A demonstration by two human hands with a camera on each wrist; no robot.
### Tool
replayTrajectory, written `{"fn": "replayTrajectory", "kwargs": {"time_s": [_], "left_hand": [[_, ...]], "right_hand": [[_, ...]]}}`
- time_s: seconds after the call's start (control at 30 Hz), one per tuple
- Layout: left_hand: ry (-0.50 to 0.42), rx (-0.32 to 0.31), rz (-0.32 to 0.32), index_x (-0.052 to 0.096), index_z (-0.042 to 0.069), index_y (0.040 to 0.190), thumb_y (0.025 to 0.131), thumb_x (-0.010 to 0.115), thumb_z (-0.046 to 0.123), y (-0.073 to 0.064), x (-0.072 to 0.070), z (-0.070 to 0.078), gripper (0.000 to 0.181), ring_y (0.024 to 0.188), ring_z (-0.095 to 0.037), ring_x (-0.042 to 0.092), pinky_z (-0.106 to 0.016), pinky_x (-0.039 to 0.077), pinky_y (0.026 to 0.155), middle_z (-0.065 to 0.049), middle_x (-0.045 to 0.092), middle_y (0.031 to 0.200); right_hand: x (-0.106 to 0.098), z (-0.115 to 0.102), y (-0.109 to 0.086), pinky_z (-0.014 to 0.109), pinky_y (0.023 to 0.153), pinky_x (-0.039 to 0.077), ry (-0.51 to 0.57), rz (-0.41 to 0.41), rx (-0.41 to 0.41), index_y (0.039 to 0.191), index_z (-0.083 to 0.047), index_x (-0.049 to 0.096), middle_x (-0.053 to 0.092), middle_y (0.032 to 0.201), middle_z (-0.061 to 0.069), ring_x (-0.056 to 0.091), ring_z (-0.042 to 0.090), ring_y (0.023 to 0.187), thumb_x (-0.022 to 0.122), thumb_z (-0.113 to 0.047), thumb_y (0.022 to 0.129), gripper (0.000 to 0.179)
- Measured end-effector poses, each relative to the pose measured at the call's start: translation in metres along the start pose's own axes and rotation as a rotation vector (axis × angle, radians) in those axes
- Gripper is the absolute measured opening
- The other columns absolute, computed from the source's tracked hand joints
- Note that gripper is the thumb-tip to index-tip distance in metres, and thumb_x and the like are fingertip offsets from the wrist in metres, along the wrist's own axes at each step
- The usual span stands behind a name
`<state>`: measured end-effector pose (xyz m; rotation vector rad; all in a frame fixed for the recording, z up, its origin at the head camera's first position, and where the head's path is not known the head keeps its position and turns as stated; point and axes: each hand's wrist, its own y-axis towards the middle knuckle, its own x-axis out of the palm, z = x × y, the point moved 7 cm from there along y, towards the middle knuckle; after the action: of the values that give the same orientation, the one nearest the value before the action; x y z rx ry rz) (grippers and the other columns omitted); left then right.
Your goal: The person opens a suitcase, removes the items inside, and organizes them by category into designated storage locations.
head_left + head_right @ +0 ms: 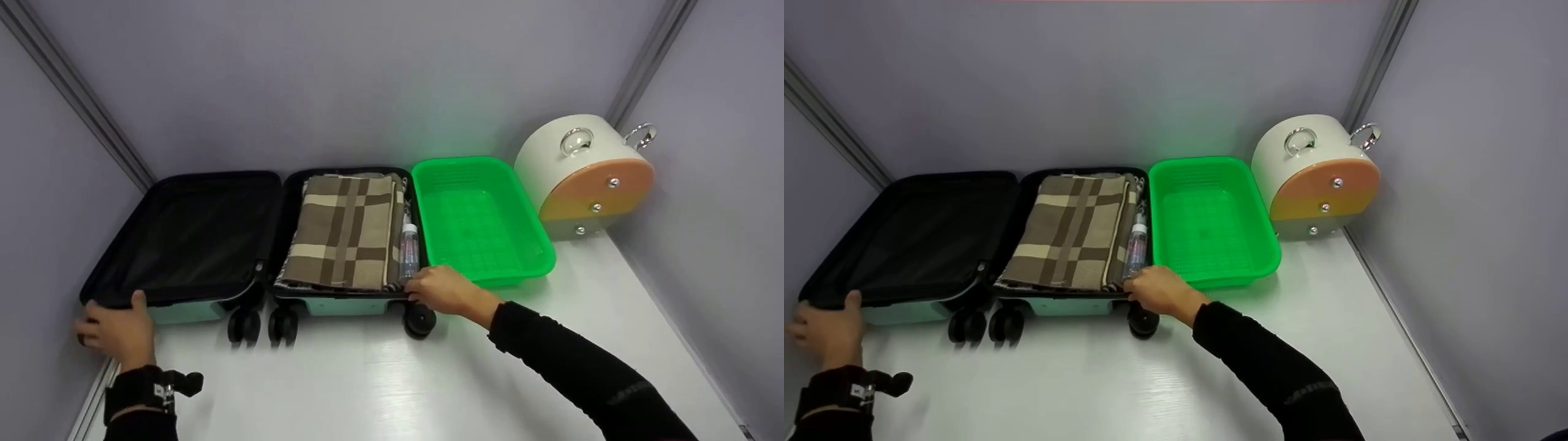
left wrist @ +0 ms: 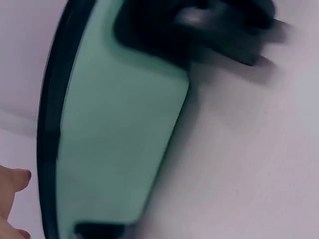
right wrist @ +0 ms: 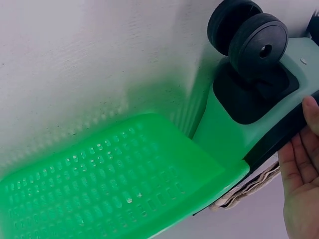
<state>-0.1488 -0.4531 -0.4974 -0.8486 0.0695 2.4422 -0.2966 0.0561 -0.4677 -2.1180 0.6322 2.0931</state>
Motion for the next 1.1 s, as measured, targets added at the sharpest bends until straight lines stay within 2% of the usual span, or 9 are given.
{"fn": "replayTrajectory", "kwargs": {"time_s": [0.1,0.2,0.3,0.37,0.53,0.8,0.9,1.0,1.1], "left_hand": [[0.082,0.252,-0.005,0.018,0.002,0.154,0.101,0.046,0.044,-0.013,0.022,0.041,0.074,0.143,-0.045,0.009,-0.059,0.018,0.113,-0.024,0.008,0.159],[0.188,0.54,-0.116,0.04,-0.001,0.145,0.102,0.049,0.039,-0.037,0.055,0.077,0.059,0.133,-0.047,0.033,-0.059,0.03,0.107,-0.028,0.037,0.146],[0.307,0.774,-0.21,0.057,-0.004,0.129,0.101,0.055,0.037,-0.06,0.082,0.094,0.049,0.113,-0.047,0.052,-0.06,0.041,0.095,-0.028,0.058,0.124],[0.356,0.87,-0.226,0.064,-0.005,0.118,0.099,0.06,0.034,-0.067,0.09,0.096,0.043,0.103,-0.047,0.057,-0.059,0.043,0.089,-0.027,0.063,0.112],[0.341,1.01,-0.196,0.067,-0.007,0.11,0.09,0.073,0.019,-0.074,0.092,0.089,0.034,0.099,-0.046,0.059,-0.058,0.044,0.091,-0.026,0.065,0.106],[0.233,1.249,0.029,0.073,-0.004,0.092,0.076,0.082,0.001,-0.093,0.074,0.08,0.019,0.078,-0.037,0.065,-0.048,0.053,0.071,-0.017,0.07,0.088],[0.247,1.245,0.013,0.074,-0.003,0.09,0.075,0.081,0.0,-0.096,0.072,0.078,0.017,0.076,-0.035,0.066,-0.048,0.053,0.069,-0.016,0.07,0.086],[0.283,1.184,-0.034,0.073,-0.004,0.093,0.077,0.081,0.003,-0.096,0.072,0.079,0.019,0.079,-0.037,0.065,-0.051,0.052,0.073,-0.017,0.07,0.089],[0.301,1.13,-0.073,0.07,-0.005,0.102,0.079,0.082,0.011,-0.099,0.077,0.086,0.03,0.089,-0.04,0.064,-0.055,0.049,0.082,-0.02,0.068,0.098]], "right_hand": [[0.0,0.006,0.002,0.035,0.068,0.056,-0.02,0.01,0.004,0.09,-0.009,0.072,0.07,0.084,0.003,0.068,0.02,0.076,0.071,-0.016,0.09,0.008],[0.001,0.011,0.004,0.035,0.068,0.056,-0.037,0.013,0.015,0.089,-0.009,0.071,0.069,0.083,0.003,0.067,0.02,0.075,0.071,-0.018,0.091,0.008],[0.002,0.015,0.006,0.035,0.068,0.056,-0.039,0.02,0.026,0.089,-0.009,0.071,0.069,0.082,0.003,0.067,0.02,0.075,0.071,-0.018,0.091,0.008],[0.002,0.017,0.008,0.035,0.068,0.056,-0.039,0.034,0.027,0.089,-0.009,0.071,0.069,0.082,0.003,0.067,0.02,0.074,0.071,-0.017,0.091,0.008],[0.003,0.019,0.009,0.035,0.066,0.056,-0.034,0.046,0.021,0.087,-0.009,0.071,0.069,0.079,0.002,0.067,0.019,0.072,0.071,-0.016,0.091,0.008],[0.001,0.01,0.005,0.032,0.064,0.055,-0.024,0.064,-0.029,0.084,-0.01,0.071,0.069,0.077,0.001,0.066,0.017,0.07,0.073,-0.016,0.089,0.008],[0.001,0.003,-0.002,0.032,0.064,0.054,-0.029,0.084,-0.062,0.087,-0.01,0.071,0.068,0.078,0.0,0.065,0.017,0.07,0.073,-0.017,0.089,0.007],[-0.004,0.002,-0.009,0.031,0.07,0.055,0.001,0.133,-0.086,0.096,-0.01,0.072,0.069,0.085,0.0,0.066,0.016,0.078,0.073,-0.018,0.089,0.011],[-0.015,0.016,-0.016,0.033,0.08,0.055,0.049,0.2,-0.036,0.107,-0.008,0.072,0.07,0.099,0.003,0.067,0.019,0.091,0.073,-0.02,0.09,0.02]]}}
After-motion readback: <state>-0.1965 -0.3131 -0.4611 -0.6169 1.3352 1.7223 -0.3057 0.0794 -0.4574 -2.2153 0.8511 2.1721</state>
